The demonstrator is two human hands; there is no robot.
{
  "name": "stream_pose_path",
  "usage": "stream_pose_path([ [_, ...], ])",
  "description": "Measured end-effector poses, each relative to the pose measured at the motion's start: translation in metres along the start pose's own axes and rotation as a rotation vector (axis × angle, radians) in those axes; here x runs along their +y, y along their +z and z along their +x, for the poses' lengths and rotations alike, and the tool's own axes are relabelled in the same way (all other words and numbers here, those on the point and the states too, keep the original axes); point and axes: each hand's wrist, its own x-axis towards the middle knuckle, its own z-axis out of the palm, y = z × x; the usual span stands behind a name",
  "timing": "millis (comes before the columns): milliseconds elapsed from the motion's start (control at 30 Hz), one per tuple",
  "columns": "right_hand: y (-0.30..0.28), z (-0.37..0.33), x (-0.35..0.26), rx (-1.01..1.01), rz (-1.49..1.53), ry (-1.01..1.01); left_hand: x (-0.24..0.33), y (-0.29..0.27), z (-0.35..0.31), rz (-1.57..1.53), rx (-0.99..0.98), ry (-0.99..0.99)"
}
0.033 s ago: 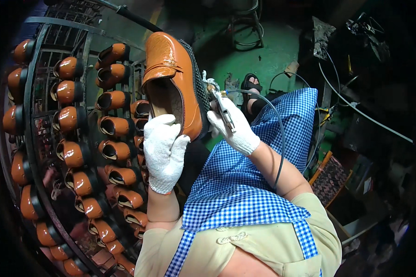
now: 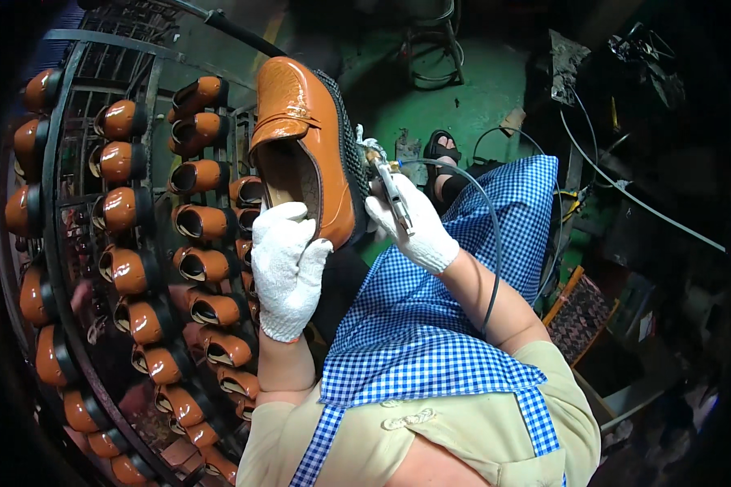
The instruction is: The person uses a spray gun to apply a glossy finish to brown leather shoes. They pick up shoes from a rotating rack, spray the exterior surfaces, and return them to the rack, repeating this process for multiple pairs.
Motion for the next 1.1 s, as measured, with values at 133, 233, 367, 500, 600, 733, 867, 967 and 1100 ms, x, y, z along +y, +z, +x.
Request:
stream_pose_path([
  [133, -0.025, 0.008, 0.023, 0.11, -0.592, -0.322, 0.014, -0.001, 0.003, 0.097, 0.112, 0.085],
  [233, -0.027, 0.024, 0.045, 0.152, -0.859, -0.42, 0.007, -0.006, -0.019, 0.139, 0.13, 0.102],
  [367, -0.021, 0.027, 0.073, 0.105, -0.942, -0.417, 0.0, -0.018, -0.027, 0.212, 0.076, 0.133],
  [500, -0.028, 0.006, 0.052, 0.056, -0.818, -0.235, -0.004, -0.03, -0.017, 0.204, 0.053, 0.206],
  [600, -0.046, -0.019, 0.016, 0.026, -0.486, -0.187, -0.005, -0.037, -0.011, 0.225, 0.032, 0.235],
  [733, -0.053, -0.039, -0.033, -0.081, -0.224, -0.13, -0.016, -0.039, -0.015, 0.169, 0.023, 0.211],
  [867, -0.052, -0.04, -0.043, -0.12, -0.278, -0.23, -0.017, -0.038, -0.013, 0.16, 0.035, 0.201],
  [967, -0.045, -0.04, -0.039, -0.099, -0.231, -0.234, -0.02, -0.042, -0.014, 0.161, 0.0, 0.236],
  [1100, -0.045, -0.039, -0.04, -0.141, -0.218, -0.195, -0.03, -0.043, -0.027, 0.074, -0.007, 0.19],
])
